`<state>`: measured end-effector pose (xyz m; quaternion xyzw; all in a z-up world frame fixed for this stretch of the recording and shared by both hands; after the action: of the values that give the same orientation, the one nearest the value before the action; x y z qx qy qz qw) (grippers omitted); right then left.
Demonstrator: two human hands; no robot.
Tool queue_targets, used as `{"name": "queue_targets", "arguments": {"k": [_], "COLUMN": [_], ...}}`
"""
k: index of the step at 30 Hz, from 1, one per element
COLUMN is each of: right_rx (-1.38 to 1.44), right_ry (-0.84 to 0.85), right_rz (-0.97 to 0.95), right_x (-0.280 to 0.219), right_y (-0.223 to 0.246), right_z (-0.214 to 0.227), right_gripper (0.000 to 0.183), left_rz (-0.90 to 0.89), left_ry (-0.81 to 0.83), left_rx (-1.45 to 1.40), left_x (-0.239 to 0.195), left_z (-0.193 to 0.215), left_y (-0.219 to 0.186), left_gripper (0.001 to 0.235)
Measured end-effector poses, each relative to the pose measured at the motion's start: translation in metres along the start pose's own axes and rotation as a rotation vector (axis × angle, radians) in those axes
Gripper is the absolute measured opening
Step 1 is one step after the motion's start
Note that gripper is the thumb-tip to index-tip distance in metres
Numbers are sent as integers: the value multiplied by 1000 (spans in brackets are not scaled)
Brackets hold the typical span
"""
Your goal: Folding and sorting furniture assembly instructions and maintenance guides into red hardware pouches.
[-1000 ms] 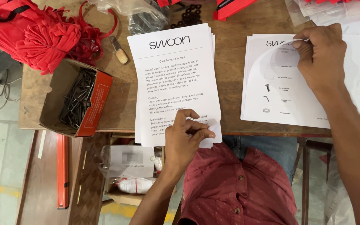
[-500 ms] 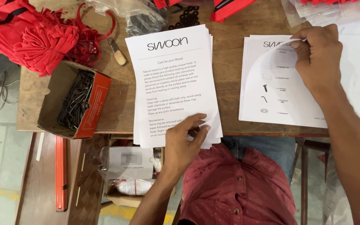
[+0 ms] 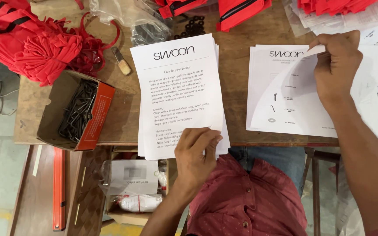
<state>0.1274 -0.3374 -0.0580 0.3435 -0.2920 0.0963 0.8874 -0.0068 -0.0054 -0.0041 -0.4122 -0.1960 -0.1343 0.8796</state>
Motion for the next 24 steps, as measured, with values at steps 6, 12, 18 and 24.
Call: {"name": "queue_targets", "arguments": {"k": [6, 12, 18, 24], "right_rx": [80, 284, 152, 228], "right_ry": [-44, -50, 371, 567], "right_rz": [-19, -8, 337, 364], "right_x": [4, 30, 60, 54], "right_y": [-9, 12, 87, 133], "right_z": [5, 27, -12, -84], "right_gripper": [39, 35, 51, 41], "left_rz": [-257, -583, -647, -549], "left_ry": [116, 145, 165, 74], "left_rx": [73, 13, 13, 96], "left_x": [-17, -3, -24, -48], "left_z": [-19, 3, -6, -2], "left_y": [4, -30, -18, 5], "left_gripper": [23, 13, 17, 31]}}
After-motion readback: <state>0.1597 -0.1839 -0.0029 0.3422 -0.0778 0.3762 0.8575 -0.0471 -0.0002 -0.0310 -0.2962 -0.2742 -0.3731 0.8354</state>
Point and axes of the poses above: each hand's wrist, its own x-axis towards the middle knuckle, its own z-axis out of the back of the hand, y = z × x, the point moved 2 cm from there along x, towards the middle knuckle, and after that the axes turned 1 degree about y, right-handed, at the moved point
